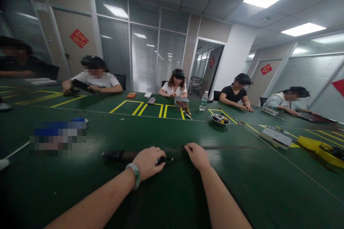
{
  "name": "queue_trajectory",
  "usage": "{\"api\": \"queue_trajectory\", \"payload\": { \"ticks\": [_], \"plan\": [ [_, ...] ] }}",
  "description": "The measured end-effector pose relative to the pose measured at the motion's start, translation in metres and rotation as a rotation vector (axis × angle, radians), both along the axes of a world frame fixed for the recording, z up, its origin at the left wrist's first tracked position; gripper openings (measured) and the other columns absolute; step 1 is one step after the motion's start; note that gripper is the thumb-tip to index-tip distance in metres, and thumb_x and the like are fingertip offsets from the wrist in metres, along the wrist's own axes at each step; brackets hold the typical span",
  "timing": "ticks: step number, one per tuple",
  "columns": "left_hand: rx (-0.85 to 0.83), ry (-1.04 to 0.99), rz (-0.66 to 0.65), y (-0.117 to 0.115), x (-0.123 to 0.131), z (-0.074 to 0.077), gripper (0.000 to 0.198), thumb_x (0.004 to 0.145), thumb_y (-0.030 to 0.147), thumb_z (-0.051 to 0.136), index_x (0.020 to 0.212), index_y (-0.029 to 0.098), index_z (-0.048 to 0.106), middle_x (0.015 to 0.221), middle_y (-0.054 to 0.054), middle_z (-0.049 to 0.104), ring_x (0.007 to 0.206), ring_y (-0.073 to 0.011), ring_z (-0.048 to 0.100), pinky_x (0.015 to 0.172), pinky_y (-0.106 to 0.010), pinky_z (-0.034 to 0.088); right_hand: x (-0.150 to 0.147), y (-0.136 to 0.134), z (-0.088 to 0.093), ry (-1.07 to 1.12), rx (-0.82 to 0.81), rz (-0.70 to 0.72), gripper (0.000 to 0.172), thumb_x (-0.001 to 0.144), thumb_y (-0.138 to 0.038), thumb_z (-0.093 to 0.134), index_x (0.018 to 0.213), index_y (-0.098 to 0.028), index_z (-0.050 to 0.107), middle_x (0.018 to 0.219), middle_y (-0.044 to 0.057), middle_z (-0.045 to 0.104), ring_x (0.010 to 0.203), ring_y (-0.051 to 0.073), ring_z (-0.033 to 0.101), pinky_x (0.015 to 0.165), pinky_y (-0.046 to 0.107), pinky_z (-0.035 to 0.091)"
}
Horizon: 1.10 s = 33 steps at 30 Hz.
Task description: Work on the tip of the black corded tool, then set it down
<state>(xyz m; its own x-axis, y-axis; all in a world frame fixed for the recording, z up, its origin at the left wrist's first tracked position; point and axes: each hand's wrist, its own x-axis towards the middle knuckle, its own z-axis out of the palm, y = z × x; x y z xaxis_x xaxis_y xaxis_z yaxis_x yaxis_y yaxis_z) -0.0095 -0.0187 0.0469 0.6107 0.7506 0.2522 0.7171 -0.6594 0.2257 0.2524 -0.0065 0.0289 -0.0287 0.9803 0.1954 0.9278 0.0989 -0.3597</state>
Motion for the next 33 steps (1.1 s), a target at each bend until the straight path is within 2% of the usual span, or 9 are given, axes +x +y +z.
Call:
{"api": "queue_trajectory", "payload": {
  "ticks": [3,7,13,18,20,23,27,30,33],
  "plan": [
    [0.006,-0.01,0.014,0.002,0.002,-0.003,0.023,0.083,0.044,0.052,0.095,0.025,0.061,0.094,-0.002,0.06,0.09,-0.0212,0.054,0.074,-0.034,0.042,-0.006,-0.004,-0.005,-0.019,0.059,0.08,0.03,0.092,-0.04,0.042,0.095,-0.025,0.068,0.097,0.003,0.063,0.089,0.017,0.056,0.076,0.026,0.037],
    [0.003,-0.037,0.018,0.002,0.003,-0.002,0.02,0.084,0.041,0.052,0.094,0.025,0.06,0.094,-0.001,0.06,0.088,-0.02,0.054,0.075,-0.034,0.042,-0.005,-0.009,0.0,0.008,-0.01,0.108,0.032,0.093,-0.036,0.039,0.105,-0.026,0.067,0.101,0.003,0.062,0.089,0.016,0.056,0.077,0.025,0.038],
    [-0.029,-0.025,0.039,0.001,0.004,-0.001,0.021,0.086,0.041,0.049,0.094,0.024,0.06,0.096,-0.002,0.059,0.086,-0.0188,0.055,0.075,-0.034,0.043,-0.01,-0.018,0.015,-0.114,-0.127,0.052,0.034,0.09,-0.025,0.04,0.114,-0.027,0.064,0.105,0.005,0.065,0.092,0.02,0.058,0.078,0.03,0.039],
    [-0.013,-0.017,0.026,0.002,0.005,-0.003,0.02,0.085,0.04,0.05,0.094,0.025,0.06,0.096,-0.001,0.06,0.087,-0.0192,0.056,0.077,-0.035,0.043,-0.034,-0.03,0.022,-0.138,-0.064,-0.074,0.027,0.09,-0.024,0.043,0.11,-0.026,0.061,0.083,0.005,0.066,0.08,0.02,0.06,0.067,0.029,0.038],
    [-0.016,-0.013,0.026,0.003,0.005,-0.003,0.02,0.086,0.04,0.05,0.095,0.025,0.061,0.097,-0.002,0.06,0.088,-0.0194,0.056,0.078,-0.035,0.043,-0.045,-0.033,0.021,-0.132,-0.015,-0.084,0.022,0.09,-0.024,0.044,0.105,-0.023,0.06,0.083,0.005,0.065,0.078,0.019,0.059,0.067,0.028,0.037],
    [-0.01,-0.019,0.025,0.003,0.006,-0.003,0.019,0.086,0.039,0.05,0.095,0.025,0.061,0.098,-0.002,0.06,0.088,-0.0191,0.056,0.077,-0.034,0.042,-0.056,-0.034,0.015,-0.077,0.032,-0.027,0.017,0.089,-0.022,0.046,0.098,-0.023,0.061,0.084,0.003,0.064,0.083,0.018,0.058,0.071,0.027,0.038],
    [0.009,-0.023,0.012,0.004,0.006,-0.005,0.019,0.085,0.039,0.052,0.094,0.025,0.061,0.095,-0.002,0.06,0.088,-0.0192,0.056,0.077,-0.034,0.042,-0.063,-0.036,0.003,0.096,0.068,0.061,0.016,0.088,-0.018,0.047,0.092,-0.022,0.061,0.089,0.002,0.063,0.086,0.016,0.057,0.077,0.026,0.039],
    [0.015,-0.028,0.003,0.005,0.006,-0.006,0.019,0.085,0.039,0.052,0.095,0.025,0.061,0.095,-0.002,0.059,0.088,-0.0191,0.056,0.078,-0.034,0.041,-0.064,-0.035,-0.004,0.205,0.066,0.075,0.013,0.085,-0.015,0.049,0.087,-0.02,0.062,0.094,0.003,0.061,0.089,0.015,0.057,0.079,0.024,0.04],
    [0.007,-0.033,0.005,0.006,0.005,-0.006,0.019,0.086,0.039,0.05,0.094,0.026,0.061,0.095,-0.001,0.059,0.087,-0.0191,0.056,0.077,-0.034,0.042,-0.063,-0.035,-0.003,0.235,0.031,0.074,0.01,0.082,-0.016,0.053,0.086,-0.019,0.062,0.092,0.003,0.061,0.087,0.015,0.057,0.078,0.024,0.041]
  ]
}}
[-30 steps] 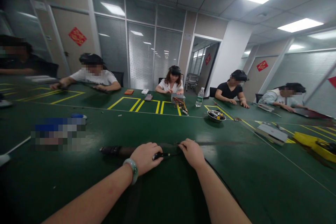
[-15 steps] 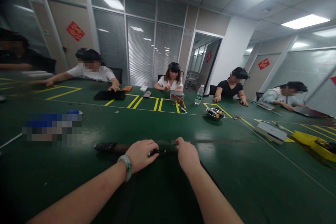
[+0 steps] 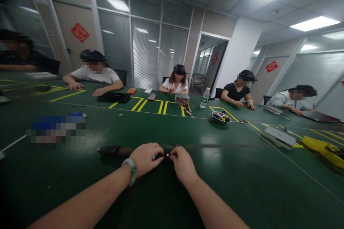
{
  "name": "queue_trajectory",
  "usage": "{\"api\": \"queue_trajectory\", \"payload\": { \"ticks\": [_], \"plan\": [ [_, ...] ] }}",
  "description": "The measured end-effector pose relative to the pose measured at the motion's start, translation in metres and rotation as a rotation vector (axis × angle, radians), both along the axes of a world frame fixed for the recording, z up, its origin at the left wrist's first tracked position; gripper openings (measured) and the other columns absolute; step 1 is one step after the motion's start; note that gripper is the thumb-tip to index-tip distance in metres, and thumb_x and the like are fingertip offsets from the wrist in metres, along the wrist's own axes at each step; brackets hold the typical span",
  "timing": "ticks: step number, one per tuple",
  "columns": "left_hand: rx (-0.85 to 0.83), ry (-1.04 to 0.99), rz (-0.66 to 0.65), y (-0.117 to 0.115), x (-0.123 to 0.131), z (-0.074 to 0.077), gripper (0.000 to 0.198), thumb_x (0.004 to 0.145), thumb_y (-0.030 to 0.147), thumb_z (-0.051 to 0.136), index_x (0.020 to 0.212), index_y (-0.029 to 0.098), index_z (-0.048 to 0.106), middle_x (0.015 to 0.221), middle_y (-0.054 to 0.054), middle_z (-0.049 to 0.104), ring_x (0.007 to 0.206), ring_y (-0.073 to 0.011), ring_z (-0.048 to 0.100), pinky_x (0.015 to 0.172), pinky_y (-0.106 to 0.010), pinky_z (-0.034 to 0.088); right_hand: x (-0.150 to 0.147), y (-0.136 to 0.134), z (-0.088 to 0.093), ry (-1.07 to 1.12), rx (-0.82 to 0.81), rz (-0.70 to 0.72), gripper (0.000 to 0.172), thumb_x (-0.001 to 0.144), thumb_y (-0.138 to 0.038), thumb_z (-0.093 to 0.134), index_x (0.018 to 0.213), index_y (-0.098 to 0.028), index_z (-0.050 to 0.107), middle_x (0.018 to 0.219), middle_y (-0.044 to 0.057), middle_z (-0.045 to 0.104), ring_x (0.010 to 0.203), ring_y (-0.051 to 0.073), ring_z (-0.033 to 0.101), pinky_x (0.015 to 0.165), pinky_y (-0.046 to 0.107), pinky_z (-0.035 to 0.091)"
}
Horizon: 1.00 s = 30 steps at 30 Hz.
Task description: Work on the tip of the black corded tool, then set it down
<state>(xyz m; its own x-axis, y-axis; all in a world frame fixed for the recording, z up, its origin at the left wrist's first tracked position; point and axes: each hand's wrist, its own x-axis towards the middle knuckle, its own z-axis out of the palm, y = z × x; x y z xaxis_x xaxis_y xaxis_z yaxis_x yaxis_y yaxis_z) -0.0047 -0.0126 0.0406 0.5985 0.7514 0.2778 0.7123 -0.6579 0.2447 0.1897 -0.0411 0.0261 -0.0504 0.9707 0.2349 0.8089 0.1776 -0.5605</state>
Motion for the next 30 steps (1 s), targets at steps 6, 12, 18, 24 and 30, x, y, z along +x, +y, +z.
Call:
{"api": "queue_trajectory", "payload": {
  "ticks": [6,12,18,24,30],
  "plan": [
    [-0.006,-0.005,0.01,0.001,0.0,-0.001,0.02,0.085,0.04,0.051,0.095,0.025,0.061,0.095,-0.002,0.059,0.087,-0.0193,0.055,0.076,-0.034,0.042,0.001,-0.004,0.011,-0.061,-0.065,0.087,0.007,0.08,-0.017,0.058,0.083,-0.02,0.063,0.087,0.001,0.062,0.082,0.014,0.058,0.074,0.023,0.041],
    [0.029,-0.004,-0.013,0.0,0.002,-0.002,0.02,0.086,0.035,0.05,0.098,0.024,0.061,0.098,-0.003,0.059,0.092,-0.0199,0.054,0.082,-0.034,0.041,0.001,-0.003,0.01,-0.074,-0.072,0.095,0.006,0.079,-0.017,0.059,0.083,-0.021,0.063,0.087,0.0,0.062,0.081,0.013,0.057,0.073,0.023,0.04],
    [0.035,0.025,0.005,-0.004,0.003,-0.001,0.016,0.086,0.034,0.05,0.091,0.023,0.06,0.094,-0.003,0.058,0.087,-0.0189,0.055,0.076,-0.034,0.042,0.002,-0.001,0.009,-0.055,-0.075,0.099,0.006,0.078,-0.016,0.06,0.081,-0.021,0.063,0.084,-0.001,0.063,0.079,0.013,0.058,0.071,0.023,0.04],
    [0.027,0.001,0.02,-0.007,0.005,0.002,0.013,0.084,0.03,0.052,0.091,0.022,0.058,0.094,-0.002,0.058,0.088,-0.0193,0.056,0.077,-0.033,0.042,0.004,0.001,0.006,-0.028,-0.081,0.102,0.008,0.078,-0.014,0.059,0.082,-0.02,0.063,0.082,-0.002,0.064,0.076,0.012,0.058,0.068,0.022,0.04],
    [-0.004,0.002,0.077,-0.011,0.008,0.004,0.015,0.083,0.03,0.052,0.094,0.022,0.057,0.095,-0.003,0.059,0.088,-0.0191,0.056,0.077,-0.033,0.043,0.003,0.001,0.008,-0.022,-0.13,0.092,0.008,0.079,-0.015,0.059,0.082,-0.02,0.064,0.081,-0.001,0.065,0.075,0.012,0.059,0.067,0.022,0.04]
  ]
}}
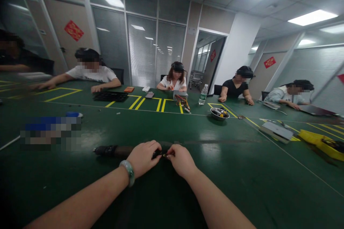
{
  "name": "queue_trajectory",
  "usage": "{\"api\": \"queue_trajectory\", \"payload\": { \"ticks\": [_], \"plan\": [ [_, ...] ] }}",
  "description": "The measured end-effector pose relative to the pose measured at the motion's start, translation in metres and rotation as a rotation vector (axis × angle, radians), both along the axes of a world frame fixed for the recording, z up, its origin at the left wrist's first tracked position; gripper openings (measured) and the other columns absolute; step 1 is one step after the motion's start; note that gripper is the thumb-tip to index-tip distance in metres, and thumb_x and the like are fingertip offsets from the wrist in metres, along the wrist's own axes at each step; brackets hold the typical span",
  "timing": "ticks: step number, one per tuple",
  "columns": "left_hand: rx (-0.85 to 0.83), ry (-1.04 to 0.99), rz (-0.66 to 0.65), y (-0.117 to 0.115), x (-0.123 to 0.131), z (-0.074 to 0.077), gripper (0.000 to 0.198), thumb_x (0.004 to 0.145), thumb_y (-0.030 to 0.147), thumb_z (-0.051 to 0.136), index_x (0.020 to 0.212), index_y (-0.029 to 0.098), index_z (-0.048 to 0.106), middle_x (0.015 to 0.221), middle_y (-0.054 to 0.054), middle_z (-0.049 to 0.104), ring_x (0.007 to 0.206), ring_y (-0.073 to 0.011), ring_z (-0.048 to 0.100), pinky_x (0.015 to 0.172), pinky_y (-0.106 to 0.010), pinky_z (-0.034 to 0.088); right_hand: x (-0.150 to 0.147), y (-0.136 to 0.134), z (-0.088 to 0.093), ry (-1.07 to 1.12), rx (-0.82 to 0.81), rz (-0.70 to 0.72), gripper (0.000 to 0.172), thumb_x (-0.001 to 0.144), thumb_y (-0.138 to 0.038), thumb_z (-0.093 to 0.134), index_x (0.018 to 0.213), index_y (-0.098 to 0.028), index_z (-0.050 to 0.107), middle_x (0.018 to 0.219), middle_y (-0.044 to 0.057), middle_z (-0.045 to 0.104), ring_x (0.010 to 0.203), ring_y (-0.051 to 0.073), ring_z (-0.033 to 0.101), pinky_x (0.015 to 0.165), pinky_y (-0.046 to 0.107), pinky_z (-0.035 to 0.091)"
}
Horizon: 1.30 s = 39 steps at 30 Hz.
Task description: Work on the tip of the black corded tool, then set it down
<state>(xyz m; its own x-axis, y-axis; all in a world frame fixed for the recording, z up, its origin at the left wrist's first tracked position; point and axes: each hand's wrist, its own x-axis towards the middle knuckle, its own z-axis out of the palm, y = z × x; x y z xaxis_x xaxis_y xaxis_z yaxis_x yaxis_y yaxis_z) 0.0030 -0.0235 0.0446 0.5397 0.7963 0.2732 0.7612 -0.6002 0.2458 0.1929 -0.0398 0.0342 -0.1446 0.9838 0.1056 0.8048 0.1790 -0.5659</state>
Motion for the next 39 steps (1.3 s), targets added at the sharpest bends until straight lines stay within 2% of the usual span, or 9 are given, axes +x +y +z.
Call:
{"api": "queue_trajectory", "payload": {
  "ticks": [10,15,18,21,26,39],
  "plan": [
    [0.015,-0.016,-0.031,0.008,-0.002,-0.011,0.022,0.086,0.036,0.049,0.101,0.024,0.059,0.1,-0.002,0.061,0.09,-0.0196,0.057,0.081,-0.035,0.043,0.003,0.001,-0.003,0.061,0.079,-0.042,0.007,0.083,-0.023,0.056,0.085,-0.02,0.061,0.085,0.0,0.064,0.08,0.014,0.058,0.072,0.025,0.042],
    [-0.004,-0.022,-0.036,0.007,-0.001,-0.009,0.022,0.088,0.036,0.044,0.1,0.024,0.059,0.098,-0.001,0.063,0.088,-0.0191,0.058,0.081,-0.035,0.042,0.004,0.002,-0.004,0.026,0.088,-0.009,0.006,0.081,-0.021,0.058,0.086,-0.021,0.062,0.084,-0.001,0.063,0.08,0.013,0.057,0.071,0.024,0.041],
    [0.014,0.004,-0.066,0.007,-0.001,-0.007,0.021,0.085,0.038,0.05,0.1,0.025,0.057,0.1,-0.001,0.062,0.09,-0.0197,0.057,0.081,-0.034,0.042,0.003,0.002,-0.005,-0.041,0.133,0.011,0.006,0.08,-0.018,0.06,0.085,-0.02,0.062,0.085,-0.001,0.062,0.081,0.013,0.056,0.073,0.024,0.04],
    [0.038,0.041,-0.088,0.008,0.001,-0.007,0.017,0.084,0.034,0.053,0.097,0.024,0.057,0.102,-0.001,0.061,0.092,-0.0193,0.057,0.079,-0.033,0.042,0.002,0.003,-0.003,-0.097,0.137,0.011,0.004,0.081,-0.018,0.059,0.083,-0.019,0.063,0.087,0.001,0.062,0.082,0.013,0.056,0.075,0.024,0.039],
    [0.09,0.025,-0.092,0.01,0.004,-0.013,0.008,0.084,0.023,0.053,0.091,0.022,0.057,0.094,-0.001,0.062,0.089,-0.0185,0.057,0.079,-0.033,0.042,0.001,0.002,0.0,-0.135,0.13,0.039,0.006,0.081,-0.017,0.06,0.083,-0.02,0.064,0.088,0.001,0.064,0.087,0.015,0.057,0.078,0.025,0.04],
    [0.063,-0.032,-0.088,0.01,0.001,-0.014,0.012,0.083,0.027,0.054,0.092,0.022,0.058,0.091,-0.001,0.064,0.086,-0.0182,0.059,0.078,-0.034,0.043,0.003,0.001,-0.002,-0.031,0.219,0.082,0.008,0.079,-0.017,0.062,0.082,-0.022,0.067,0.085,-0.001,0.065,0.081,0.013,0.059,0.075,0.025,0.043]
  ]
}}
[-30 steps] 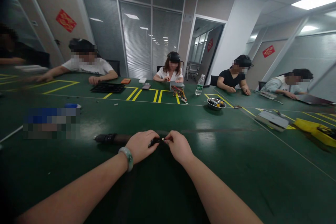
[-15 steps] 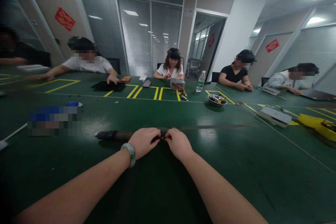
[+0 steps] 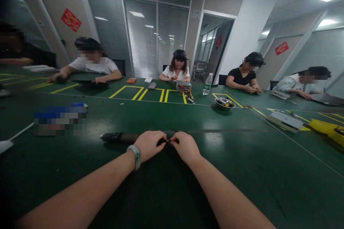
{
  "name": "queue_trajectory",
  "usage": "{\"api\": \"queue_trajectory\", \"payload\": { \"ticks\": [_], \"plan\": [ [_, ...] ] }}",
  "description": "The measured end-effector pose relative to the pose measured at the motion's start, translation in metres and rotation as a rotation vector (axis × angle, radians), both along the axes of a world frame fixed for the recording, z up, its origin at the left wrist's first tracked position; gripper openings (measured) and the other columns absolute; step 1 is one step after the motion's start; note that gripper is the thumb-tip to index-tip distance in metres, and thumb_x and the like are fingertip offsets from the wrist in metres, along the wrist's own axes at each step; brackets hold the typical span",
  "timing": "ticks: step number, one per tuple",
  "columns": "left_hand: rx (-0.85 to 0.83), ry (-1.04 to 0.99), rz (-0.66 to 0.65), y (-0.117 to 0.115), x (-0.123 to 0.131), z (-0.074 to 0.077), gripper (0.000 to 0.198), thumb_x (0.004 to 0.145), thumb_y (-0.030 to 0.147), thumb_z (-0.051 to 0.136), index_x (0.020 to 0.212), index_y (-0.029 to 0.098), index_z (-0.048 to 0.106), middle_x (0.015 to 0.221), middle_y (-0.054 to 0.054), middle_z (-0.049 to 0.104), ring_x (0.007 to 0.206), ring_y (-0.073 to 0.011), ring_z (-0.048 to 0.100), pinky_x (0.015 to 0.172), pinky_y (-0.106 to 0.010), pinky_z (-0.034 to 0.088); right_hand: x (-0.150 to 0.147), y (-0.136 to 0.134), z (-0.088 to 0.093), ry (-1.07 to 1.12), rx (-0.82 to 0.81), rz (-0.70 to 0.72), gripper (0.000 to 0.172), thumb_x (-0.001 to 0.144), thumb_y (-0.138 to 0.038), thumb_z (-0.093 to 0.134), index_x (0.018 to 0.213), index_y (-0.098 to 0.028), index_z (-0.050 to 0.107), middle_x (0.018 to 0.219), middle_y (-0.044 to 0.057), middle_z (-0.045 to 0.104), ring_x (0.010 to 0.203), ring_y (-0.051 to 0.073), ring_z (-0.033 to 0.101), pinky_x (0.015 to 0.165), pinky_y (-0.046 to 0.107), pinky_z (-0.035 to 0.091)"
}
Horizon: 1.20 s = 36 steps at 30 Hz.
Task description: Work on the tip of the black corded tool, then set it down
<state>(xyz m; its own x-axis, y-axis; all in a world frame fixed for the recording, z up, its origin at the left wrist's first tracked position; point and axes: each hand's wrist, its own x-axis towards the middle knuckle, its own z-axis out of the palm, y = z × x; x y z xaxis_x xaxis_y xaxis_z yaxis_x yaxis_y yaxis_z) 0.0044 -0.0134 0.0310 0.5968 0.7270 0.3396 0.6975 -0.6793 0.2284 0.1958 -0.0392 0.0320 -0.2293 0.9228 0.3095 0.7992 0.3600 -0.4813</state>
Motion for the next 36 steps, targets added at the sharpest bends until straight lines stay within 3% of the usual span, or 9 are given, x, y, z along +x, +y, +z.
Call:
{"api": "queue_trajectory", "payload": {
  "ticks": [15,20,25,30,33,36],
  "plan": [
    [-0.006,0.014,-0.023,0.004,0.001,-0.004,0.011,0.083,0.024,0.053,0.092,0.021,0.059,0.089,-0.001,0.064,0.086,-0.0191,0.059,0.08,-0.034,0.043,-0.006,0.003,-0.009,0.0,0.031,-0.013,0.01,0.081,-0.018,0.059,0.085,-0.021,0.068,0.087,0.001,0.066,0.084,0.015,0.06,0.079,0.027,0.045],
    [-0.015,0.045,-0.009,0.003,0.003,-0.003,0.009,0.083,0.023,0.053,0.091,0.02,0.057,0.09,-0.003,0.063,0.086,-0.0191,0.059,0.08,-0.033,0.043,-0.013,0.002,-0.004,-0.214,0.068,-0.029,0.024,0.087,-0.02,0.053,0.108,-0.022,0.064,0.098,0.003,0.063,0.088,0.015,0.058,0.081,0.025,0.044],
    [-0.018,0.041,-0.007,0.001,0.003,0.001,0.01,0.083,0.02,0.052,0.092,0.021,0.056,0.093,-0.002,0.061,0.089,-0.0194,0.058,0.082,-0.034,0.043,-0.023,-0.002,0.004,-0.493,0.08,-0.062,0.026,0.092,-0.02,0.043,0.101,-0.024,0.067,0.096,0.005,0.06,0.084,0.015,0.056,0.075,0.024,0.043],
    [-0.03,0.03,0.021,-0.003,0.001,0.004,0.011,0.081,0.021,0.053,0.092,0.021,0.054,0.1,-0.003,0.057,0.086,-0.0184,0.057,0.079,-0.032,0.045,-0.022,0.0,0.0,-0.458,0.122,-0.035,0.026,0.091,-0.016,0.042,0.095,-0.021,0.067,0.099,0.005,0.064,0.093,0.017,0.056,0.083,0.026,0.042],
    [0.014,-0.031,0.018,-0.008,0.0,0.008,0.019,0.077,0.02,0.056,0.096,0.021,0.052,0.098,-0.003,0.056,0.091,-0.02,0.055,0.086,-0.036,0.044,-0.019,0.004,-0.005,-0.389,0.124,0.022,0.027,0.089,-0.013,0.042,0.098,-0.02,0.066,0.103,0.005,0.065,0.096,0.017,0.057,0.091,0.028,0.039],
    [0.084,-0.105,-0.019,-0.013,0.0,0.013,0.017,0.078,0.016,0.051,0.094,0.022,0.052,0.098,-0.003,0.057,0.099,-0.0201,0.053,0.103,-0.04,0.034,-0.018,0.009,-0.008,-0.371,0.138,0.071,0.027,0.09,-0.013,0.043,0.104,-0.02,0.064,0.108,0.006,0.063,0.102,0.017,0.055,0.099,0.029,0.033]
  ]
}}
